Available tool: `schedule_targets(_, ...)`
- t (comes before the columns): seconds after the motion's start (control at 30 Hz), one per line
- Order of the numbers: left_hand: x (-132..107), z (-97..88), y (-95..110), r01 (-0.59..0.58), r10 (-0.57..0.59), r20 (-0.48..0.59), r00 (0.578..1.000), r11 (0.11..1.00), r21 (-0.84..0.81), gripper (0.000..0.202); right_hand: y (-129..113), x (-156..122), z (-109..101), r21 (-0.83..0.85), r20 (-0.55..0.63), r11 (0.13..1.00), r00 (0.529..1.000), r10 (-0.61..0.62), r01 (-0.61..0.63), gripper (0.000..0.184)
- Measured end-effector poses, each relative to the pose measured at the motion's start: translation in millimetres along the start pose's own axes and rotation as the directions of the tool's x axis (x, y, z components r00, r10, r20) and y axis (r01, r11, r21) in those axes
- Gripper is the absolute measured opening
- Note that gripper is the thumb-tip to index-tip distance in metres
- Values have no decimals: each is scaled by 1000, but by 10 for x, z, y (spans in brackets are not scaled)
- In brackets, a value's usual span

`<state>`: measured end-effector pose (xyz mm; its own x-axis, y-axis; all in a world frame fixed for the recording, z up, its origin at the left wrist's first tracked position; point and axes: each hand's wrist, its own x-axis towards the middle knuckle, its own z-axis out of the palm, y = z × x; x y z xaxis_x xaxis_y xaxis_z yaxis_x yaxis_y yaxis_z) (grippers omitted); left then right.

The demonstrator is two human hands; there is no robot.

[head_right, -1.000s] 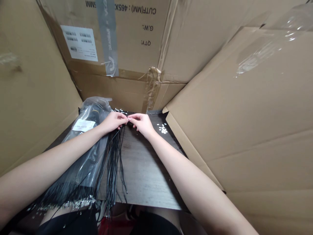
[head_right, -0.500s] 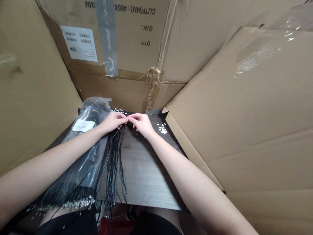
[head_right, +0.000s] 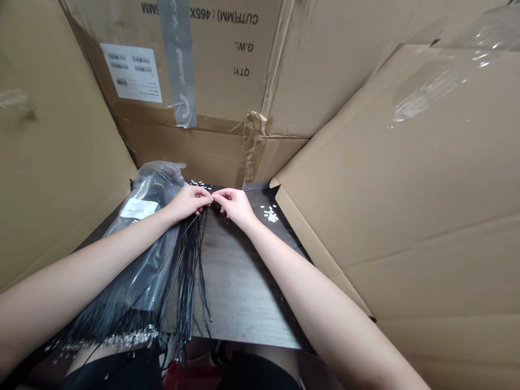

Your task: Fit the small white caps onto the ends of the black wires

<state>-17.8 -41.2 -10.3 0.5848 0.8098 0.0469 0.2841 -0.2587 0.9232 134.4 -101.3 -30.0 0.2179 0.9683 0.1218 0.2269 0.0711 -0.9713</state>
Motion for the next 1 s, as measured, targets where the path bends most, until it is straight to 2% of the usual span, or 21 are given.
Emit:
schedule_targets(0.23, 9, -1, -16, 0, 0, -1, 1000, 1000, 0, 10, 1, 5, 1, -10, 1, 1000, 1000, 5, -5, 25)
schedule_targets(1.0, 25, 1, -34, -3, 3, 12, 1000, 1000, 14, 5, -12, 9, 23, 10, 2, 999, 999, 34, -34, 7)
